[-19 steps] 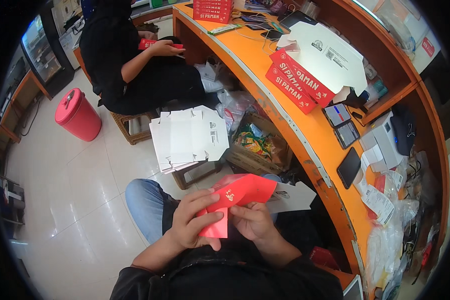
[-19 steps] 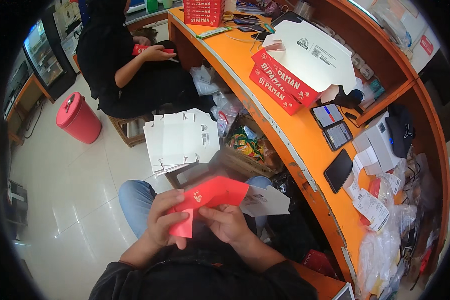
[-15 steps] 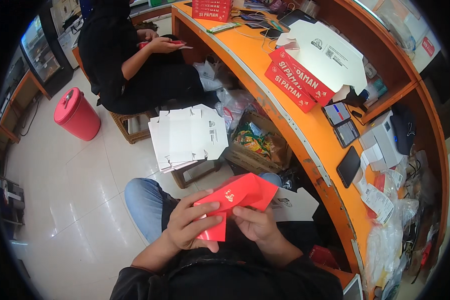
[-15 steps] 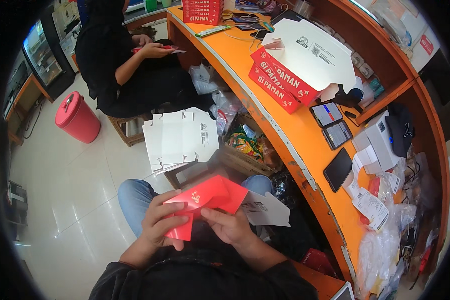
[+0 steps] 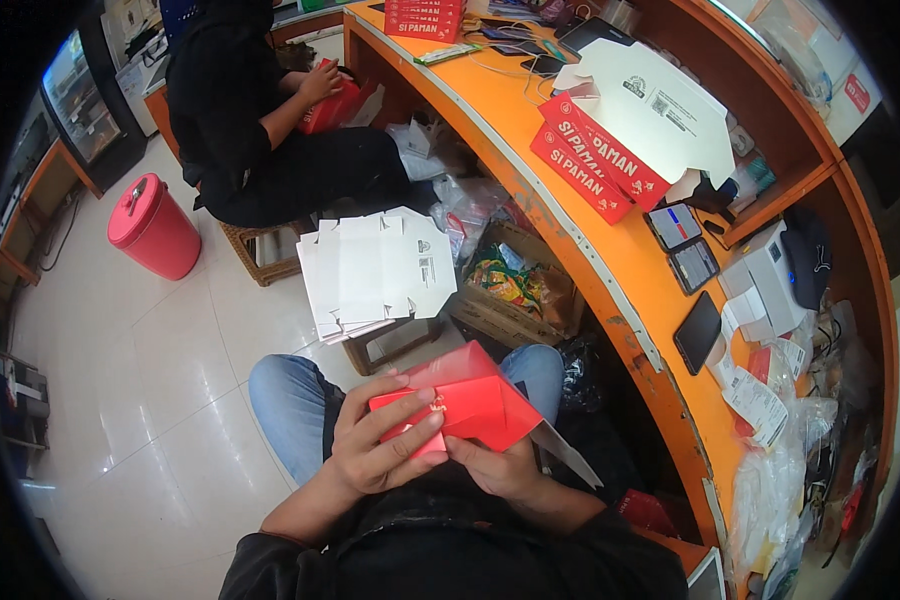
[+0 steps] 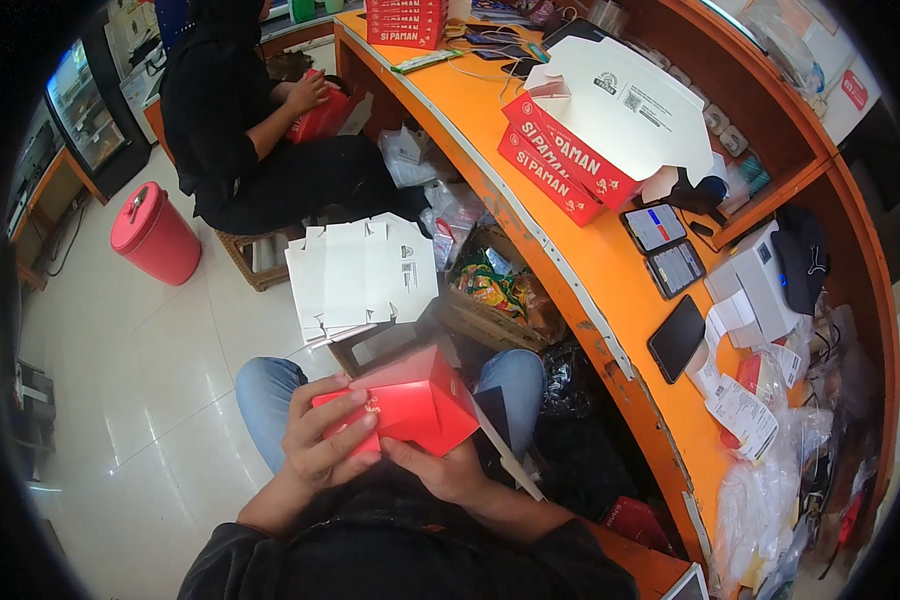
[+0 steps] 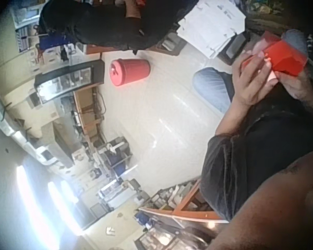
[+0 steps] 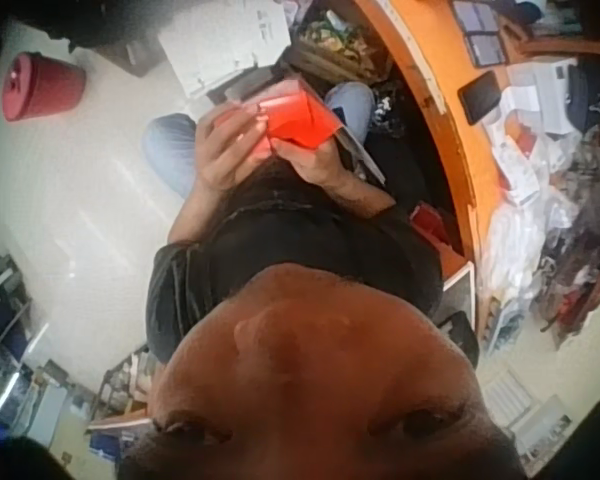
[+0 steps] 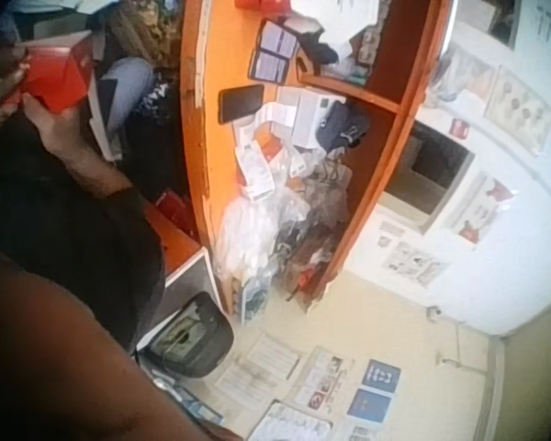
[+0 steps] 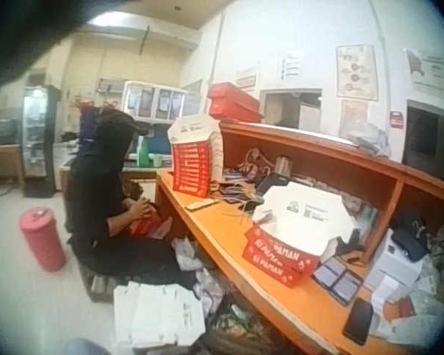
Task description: The person assembles cardboard food boxes by folding white and red flat sheets into boxes and stacking them.
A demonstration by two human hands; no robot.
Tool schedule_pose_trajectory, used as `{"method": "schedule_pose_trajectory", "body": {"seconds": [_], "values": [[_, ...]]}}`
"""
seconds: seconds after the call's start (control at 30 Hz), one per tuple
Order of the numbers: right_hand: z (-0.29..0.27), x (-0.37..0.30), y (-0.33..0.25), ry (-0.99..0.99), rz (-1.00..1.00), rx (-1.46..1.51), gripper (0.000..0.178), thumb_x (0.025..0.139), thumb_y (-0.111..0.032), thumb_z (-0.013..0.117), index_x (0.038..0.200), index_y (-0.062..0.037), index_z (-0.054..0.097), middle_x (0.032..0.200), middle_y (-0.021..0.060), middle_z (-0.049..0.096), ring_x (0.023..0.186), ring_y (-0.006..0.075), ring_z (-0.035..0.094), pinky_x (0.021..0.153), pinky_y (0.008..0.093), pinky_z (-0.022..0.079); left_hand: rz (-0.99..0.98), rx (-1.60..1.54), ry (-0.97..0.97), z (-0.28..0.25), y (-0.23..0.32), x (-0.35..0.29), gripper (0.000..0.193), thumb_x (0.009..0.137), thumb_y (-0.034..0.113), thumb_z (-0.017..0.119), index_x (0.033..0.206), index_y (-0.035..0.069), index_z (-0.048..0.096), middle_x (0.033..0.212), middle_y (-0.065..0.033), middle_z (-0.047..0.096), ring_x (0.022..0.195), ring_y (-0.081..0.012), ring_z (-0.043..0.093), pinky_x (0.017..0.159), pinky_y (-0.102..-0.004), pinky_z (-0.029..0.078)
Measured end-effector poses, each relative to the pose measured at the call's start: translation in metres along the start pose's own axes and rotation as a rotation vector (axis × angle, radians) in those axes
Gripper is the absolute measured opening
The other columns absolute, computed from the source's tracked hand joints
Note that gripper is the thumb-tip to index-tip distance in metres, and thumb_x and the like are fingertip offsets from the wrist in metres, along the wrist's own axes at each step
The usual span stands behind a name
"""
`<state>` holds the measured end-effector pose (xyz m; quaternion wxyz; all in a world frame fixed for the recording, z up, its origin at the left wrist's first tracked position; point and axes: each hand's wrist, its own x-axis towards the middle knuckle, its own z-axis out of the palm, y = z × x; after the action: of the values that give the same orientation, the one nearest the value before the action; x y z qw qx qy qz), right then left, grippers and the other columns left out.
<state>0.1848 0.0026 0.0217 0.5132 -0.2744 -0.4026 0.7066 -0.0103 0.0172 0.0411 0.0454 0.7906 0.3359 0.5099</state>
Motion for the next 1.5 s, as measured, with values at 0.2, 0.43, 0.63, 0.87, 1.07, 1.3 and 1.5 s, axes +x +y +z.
{"method": "schedule_pose_trajectory", "body": {"seconds": [0.2,0.43,0.63,0.87,1.07,1.3,1.5], "values": [[-0.002,0.005,-0.012,-0.191,-0.261,-0.772,0.034,0.093,-0.002,0.065,0.126,-0.0013,0.056,0.118,0.0106,0.063,0.104,0.0186,0.062,0.088,0.0324,0.05,-0.263,-0.484,-0.077,0.005,-0.017,0.0,0.043,0.086,0.014,0.076,0.127,0.008,0.067,0.129,-0.0253,0.062,0.114,-0.0396,0.062,0.093,-0.0408,0.051],[-0.024,0.011,-0.026,-0.059,-0.124,-0.83,0.016,0.098,-0.007,0.059,0.111,0.0029,0.061,0.1,0.0104,0.067,0.079,0.0135,0.064,0.069,0.0263,0.053,-0.249,-0.362,-0.058,0.006,-0.032,-0.019,0.044,0.084,0.008,0.077,0.127,0.007,0.068,0.128,-0.0228,0.063,0.103,-0.0336,0.069,0.087,-0.0365,0.056],[-0.02,0.02,-0.063,0.241,0.064,-0.454,0.011,0.096,-0.009,0.064,0.097,0.0021,0.067,0.075,0.0053,0.066,0.055,0.0088,0.061,0.045,0.0192,0.047,-0.121,-0.164,-0.283,-0.003,-0.038,-0.014,0.043,0.079,0.009,0.08,0.122,0.009,0.07,0.122,-0.0194,0.067,0.098,-0.0303,0.071,0.082,-0.0364,0.059],[-0.026,0.027,-0.03,0.062,-0.379,-1.104,0.009,0.086,-0.012,0.073,0.082,-0.0044,0.071,0.077,0.0087,0.068,0.063,0.0245,0.063,0.06,0.0376,0.048,-0.225,-0.053,-0.052,0.01,-0.015,-0.007,0.041,0.077,0.009,0.082,0.116,0.006,0.072,0.106,-0.0191,0.072,0.076,-0.0253,0.074,0.065,-0.0304,0.06],[0.002,0.033,-0.028,0.044,-0.602,-1.267,0.016,0.083,-0.006,0.077,0.074,-0.0045,0.063,0.066,0.0067,0.06,0.059,0.0242,0.058,0.058,0.0375,0.044,-0.379,-0.076,0.037,0.033,-0.004,-0.019,0.03,0.079,0.006,0.08,0.109,0.001,0.075,0.094,-0.0202,0.073,0.073,-0.0248,0.074,0.069,-0.0301,0.059],[-0.004,0.043,-0.027,0.018,-0.498,-1.051,0.029,0.081,-0.024,0.083,0.099,-0.0047,0.07,0.099,0.0128,0.067,0.093,0.0317,0.065,0.078,0.0386,0.052,-0.73,-0.2,0.205,0.034,-0.016,-0.018,0.023,0.088,0.005,0.074,0.109,-0.002,0.074,0.086,-0.0139,0.075,0.077,-0.0119,0.071,0.075,-0.0274,0.057],[-0.046,0.061,-0.063,-0.414,-0.479,-1.922,0.023,0.08,-0.031,0.078,0.083,-0.0109,0.068,0.092,0.0022,0.066,0.121,0.0282,0.057,0.114,0.0741,0.015,-1.213,-0.882,0.41,0.031,-0.11,-0.041,0.043,0.098,0.029,0.061,0.125,-0.004,0.065,0.111,-0.0136,0.073,0.083,-0.0173,0.071,0.065,-0.0273,0.056]]}}
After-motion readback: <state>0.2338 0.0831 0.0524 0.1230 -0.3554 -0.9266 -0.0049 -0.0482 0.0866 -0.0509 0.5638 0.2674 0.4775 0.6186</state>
